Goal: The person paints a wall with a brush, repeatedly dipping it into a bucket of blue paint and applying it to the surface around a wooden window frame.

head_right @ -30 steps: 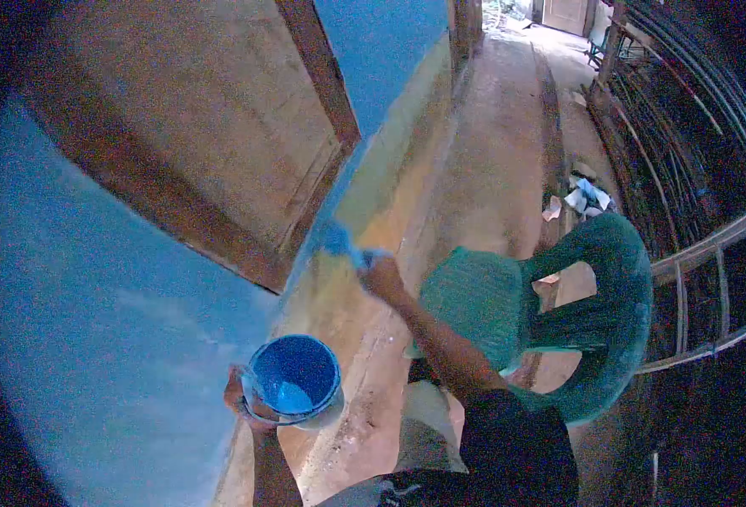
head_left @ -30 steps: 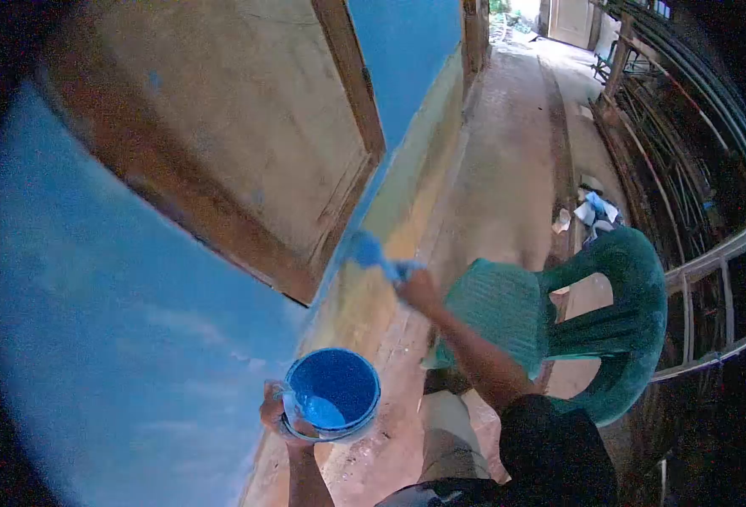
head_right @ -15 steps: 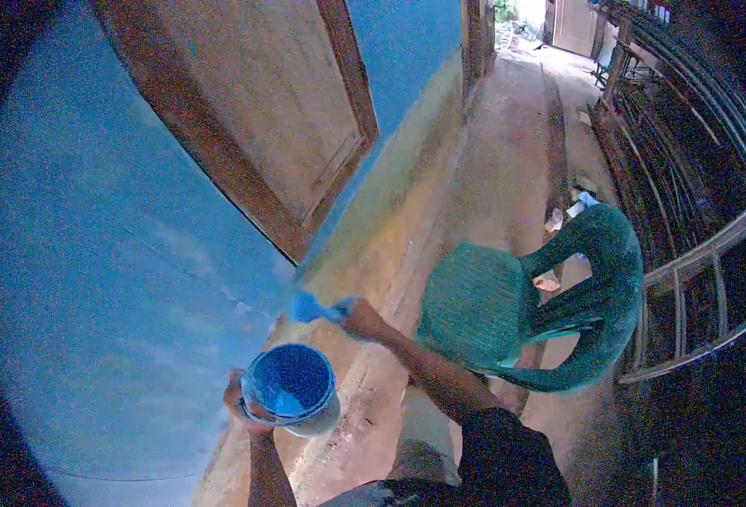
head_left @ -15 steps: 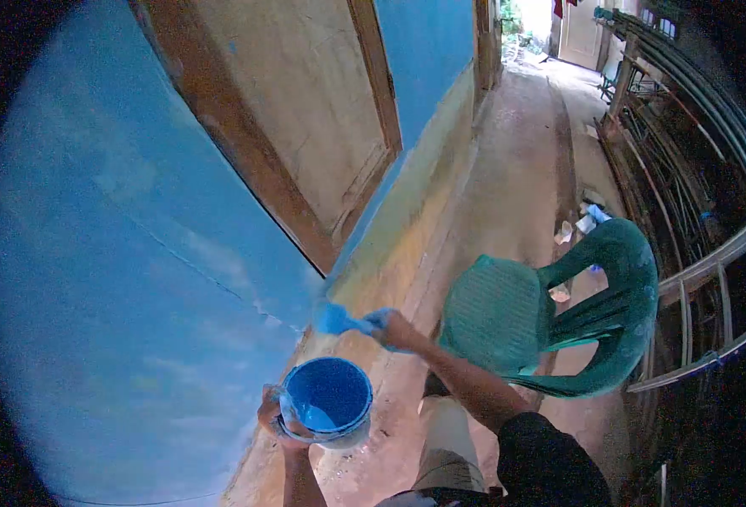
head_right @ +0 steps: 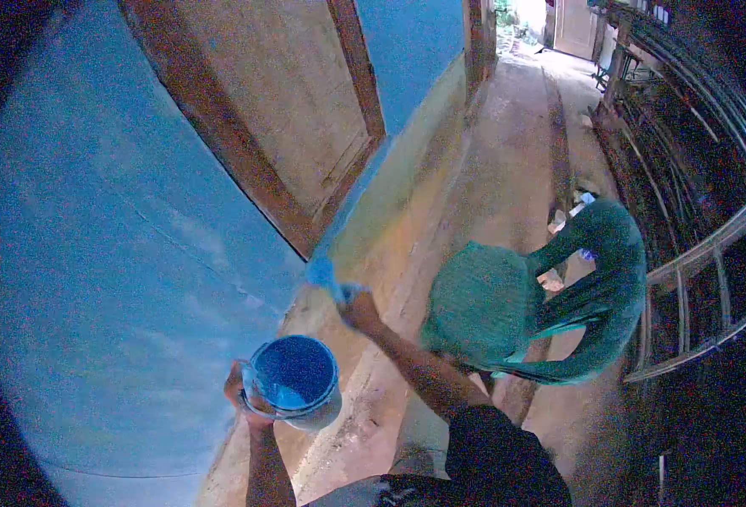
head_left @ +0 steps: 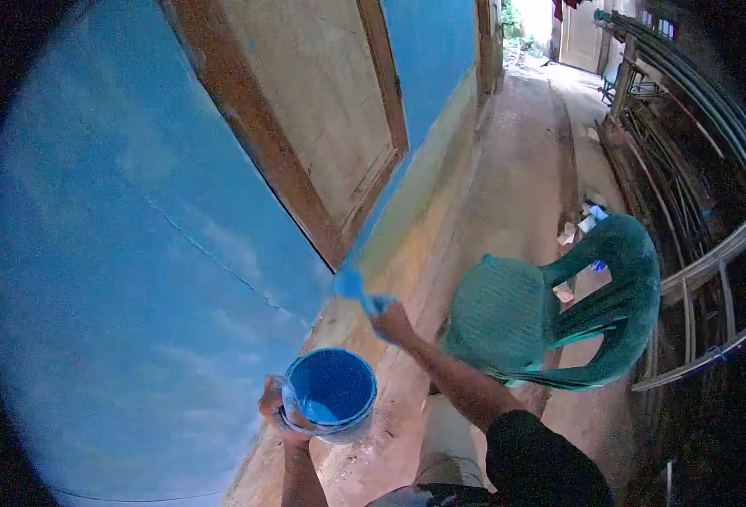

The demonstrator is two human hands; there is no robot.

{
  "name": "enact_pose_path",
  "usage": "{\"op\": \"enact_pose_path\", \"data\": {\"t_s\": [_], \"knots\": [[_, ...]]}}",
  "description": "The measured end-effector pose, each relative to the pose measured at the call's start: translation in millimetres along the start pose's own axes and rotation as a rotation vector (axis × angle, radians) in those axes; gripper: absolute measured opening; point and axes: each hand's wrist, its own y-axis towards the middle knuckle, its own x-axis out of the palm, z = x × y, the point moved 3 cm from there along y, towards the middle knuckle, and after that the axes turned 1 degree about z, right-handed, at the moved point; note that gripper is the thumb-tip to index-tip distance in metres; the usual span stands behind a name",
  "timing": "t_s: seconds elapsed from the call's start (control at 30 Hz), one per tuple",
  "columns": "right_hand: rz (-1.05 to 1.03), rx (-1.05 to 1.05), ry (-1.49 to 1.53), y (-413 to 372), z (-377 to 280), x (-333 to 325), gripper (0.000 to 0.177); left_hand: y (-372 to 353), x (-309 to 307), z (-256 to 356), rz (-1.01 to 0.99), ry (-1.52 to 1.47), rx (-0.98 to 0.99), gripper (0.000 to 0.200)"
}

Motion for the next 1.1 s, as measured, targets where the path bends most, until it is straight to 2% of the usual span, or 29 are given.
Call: {"op": "enact_pose_path", "data": {"t_s": [0.03,0.07,0.1,0.17,0.2,0.27,0.3,0.33,0.37,0.43,0.5,0.53,0.6,0.67,0.7,0.77,0.8,0.83,0.87,0.9,0.97,1.0,1.07,1.1], "knots": [[-0.084,0.016,0.124,-23,-21,-4,0.029,10,9,12,0.099,0.141,0.114,0.038],[-0.193,-0.085,0.117,-33,-28,-4,0.03,14,14,23,0.197,0.288,0.229,0.048],[-0.191,-0.088,0.121,-35,-27,-10,0.03,13,15,22,0.197,0.29,0.233,0.048],[-0.33,0.003,0.058,-25,-19,-23,0.029,16,16,17,0.129,0.144,0.339,0.051],[-0.238,0.006,-0.078,-9,-16,-38,0.028,16,16,18,0.123,0.148,0.346,0.051],[-0.067,0.121,-0.076,29,8,-66,0.026,12,15,14,0.14,0.107,0.155,0.054],[0.116,0.08,-0.063,49,19,-76,0.024,13,16,10,0.139,0.107,0.151,0.054],[0.3,0.035,-0.048,65,24,-85,0.023,16,18,13,0.151,0.129,0.253,0.051],[0.298,0.033,-0.049,77,23,-90,0.023,16,19,16,0.165,0.151,0.356,0.049],[0.305,0.217,0.047,94,30,-93,0.022,18,17,23,0.108,0.189,0.315,0.046],[0.259,0.019,-0.139,93,41,-60,0.023,18,15,19,0.05,0.226,0.274,0.043],[0.231,-0.055,-0.246,76,37,-39,0.024,11,12,6,0.126,0.195,0.324,0.041],[0.047,0.061,-0.038,42,20,-19,0.027,4,9,-7,0.204,0.162,0.368,0.039],[-0.244,0.052,0.039,4,-1,-13,0.03,-1,11,-16,0.366,0.154,0.254,0.039],[-0.245,0.049,0.035,-4,-8,-19,0.03,0,14,-12,0.371,0.152,0.254,0.039],[-0.371,0.06,0.103,-10,-14,-26,0.032,8,20,-5,0.239,0.138,0.274,0.037],[-0.3,0.068,0.061,-1,4,-26,0.031,11,17,-1,0.238,0.138,0.279,0.037],[-0.297,0.065,0.061,9,10,-34,0.031,12,15,2,0.142,0.155,0.295,0.033],[-0.277,0.175,0.092,27,19,-47,0.028,13,16,4,0.049,0.171,0.314,0.029],[-0.253,0.28,0.128,47,28,-65,0.026,15,21,8,0.047,0.174,0.329,0.029],[-0.047,0.307,0.184,90,61,-94,0.018,16,24,8,0.052,0.187,0.323,0.022],[0.01,0.28,0.282,108,65,-120,0.017,15,24,5,0.13,0.291,0.262,0.049],[0.06,0.246,0.38,140,61,-152,0.016,22,34,21,0.139,0.331,0.279,0.046],[0.165,0.231,0.381,151,53,-170,0.017,26,40,30,0.147,0.363,0.285,0.043]]}}
